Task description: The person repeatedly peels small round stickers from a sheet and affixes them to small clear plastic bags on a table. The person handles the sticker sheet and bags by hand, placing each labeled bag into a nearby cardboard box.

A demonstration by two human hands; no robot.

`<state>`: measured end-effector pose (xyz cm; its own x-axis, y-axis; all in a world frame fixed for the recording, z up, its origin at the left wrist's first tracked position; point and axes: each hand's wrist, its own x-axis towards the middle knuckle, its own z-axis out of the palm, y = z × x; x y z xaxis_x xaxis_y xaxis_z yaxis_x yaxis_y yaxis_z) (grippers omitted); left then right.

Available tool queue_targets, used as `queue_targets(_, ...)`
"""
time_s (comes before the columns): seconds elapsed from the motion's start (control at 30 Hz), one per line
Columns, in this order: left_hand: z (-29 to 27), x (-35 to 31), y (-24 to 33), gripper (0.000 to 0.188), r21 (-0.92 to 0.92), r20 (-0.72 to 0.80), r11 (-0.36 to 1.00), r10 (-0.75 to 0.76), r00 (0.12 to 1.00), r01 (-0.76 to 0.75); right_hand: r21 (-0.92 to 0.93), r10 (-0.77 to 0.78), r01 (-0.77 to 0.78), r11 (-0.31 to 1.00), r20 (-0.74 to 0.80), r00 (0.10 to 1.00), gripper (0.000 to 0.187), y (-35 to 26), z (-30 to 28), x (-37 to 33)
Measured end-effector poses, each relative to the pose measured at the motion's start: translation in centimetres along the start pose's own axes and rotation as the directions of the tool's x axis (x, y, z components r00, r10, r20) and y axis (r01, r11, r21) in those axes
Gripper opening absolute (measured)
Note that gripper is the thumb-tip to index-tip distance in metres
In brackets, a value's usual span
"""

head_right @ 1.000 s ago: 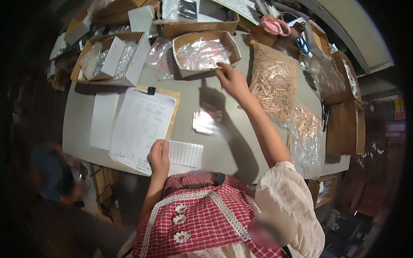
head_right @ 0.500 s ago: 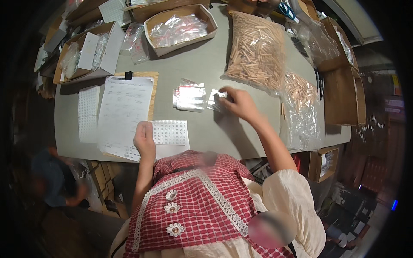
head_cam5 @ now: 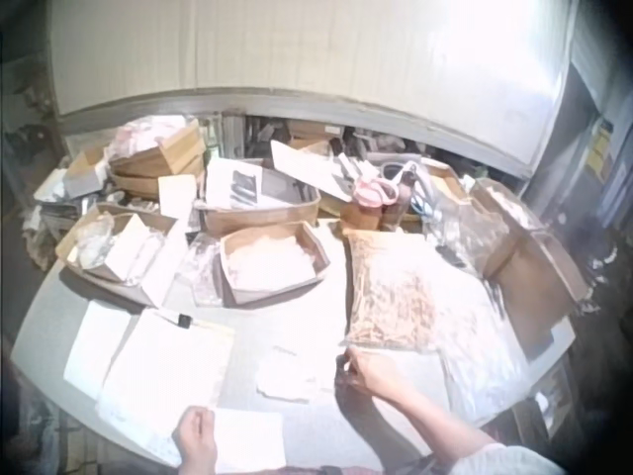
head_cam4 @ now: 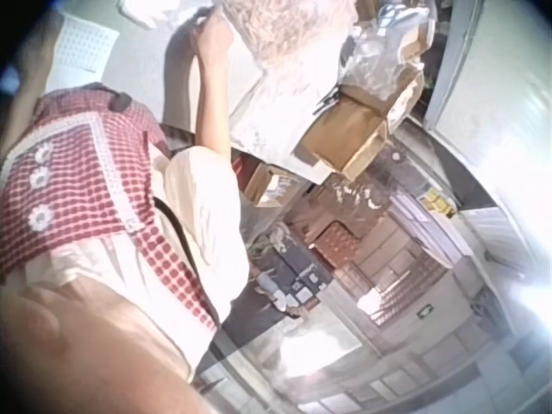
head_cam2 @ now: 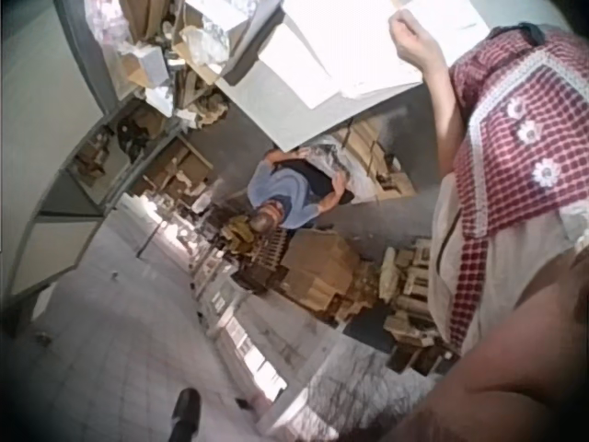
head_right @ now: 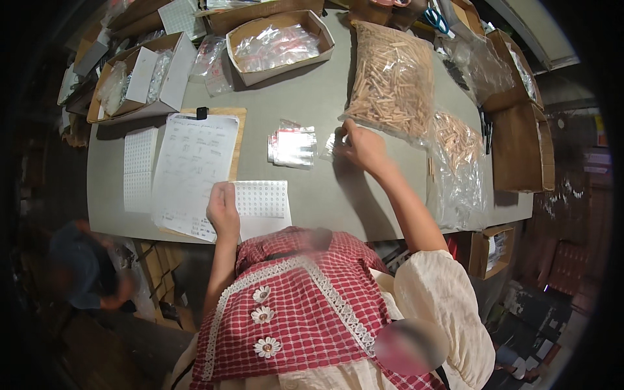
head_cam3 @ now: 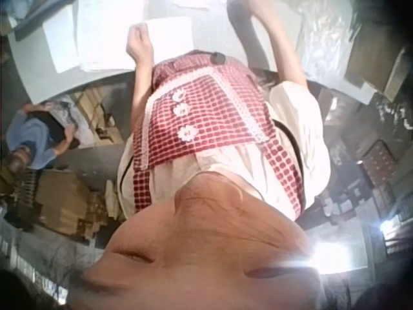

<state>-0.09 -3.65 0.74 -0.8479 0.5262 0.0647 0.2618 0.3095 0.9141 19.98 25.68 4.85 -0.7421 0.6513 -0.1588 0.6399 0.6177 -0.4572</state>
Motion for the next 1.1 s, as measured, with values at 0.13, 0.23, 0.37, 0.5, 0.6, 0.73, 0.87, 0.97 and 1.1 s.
queue_targets(0.13,0.1,0.2,0.0,0.022,0.019,0.046,1.000,-0.026,0.999,0.025,0.327,0.019,-0.102,0.939,0.248,0.969,0.021,3.4,-0.4,2.6)
queue_targets(0.23,-0.2,0.3,-0.4,0.022,0.065,0.043,0.997,-0.048,0.998,0.045,0.668,0.078,-0.202,0.716,0.211,0.974,0.016,0.1,-2.6,6.2)
queue_targets(0.37,-0.1,0.5,-0.3,0.019,0.085,0.055,0.996,-0.042,0.998,0.037,0.865,0.093,-0.114,0.489,0.079,0.993,0.017,-2.7,-4.4,12.7)
queue_targets(0.5,-0.2,0.3,-0.7,0.018,-0.001,-0.013,0.999,0.043,0.999,-0.043,0.881,0.125,-0.026,0.473,-0.038,0.991,0.041,-6.0,-4.1,15.2)
queue_targets(0.6,-0.7,0.8,0.8,0.018,0.097,0.064,0.995,0.018,0.998,-0.025,0.749,-0.064,0.133,0.649,-0.121,0.991,0.035,-9.8,-1.3,11.8)
queue_targets(0.73,-1.0,0.5,0.5,0.017,0.160,0.146,0.986,-0.069,0.987,0.045,0.453,-0.574,0.532,0.715,-0.052,0.817,0.023,-15.5,4.5,3.2)
queue_targets(0.87,-1.1,0.4,0.2,0.018,-0.085,0.265,0.978,-0.163,0.950,0.191,0.146,-0.674,0.684,0.715,-0.115,0.729,0.024,-16.2,6.9,-0.1)
queue_targets(0.97,-0.6,0.3,-0.6,0.019,-0.284,0.358,0.922,-0.152,0.921,0.263,0.050,-0.645,0.663,0.747,-0.183,0.742,0.023,-16.2,7.1,-1.7)
queue_targets(1.1,-0.6,0.8,1.5,0.019,-0.381,0.478,0.808,-0.244,0.844,0.450,-0.081,-0.629,0.650,0.756,-0.366,0.686,0.018,-15.4,8.3,-3.0)
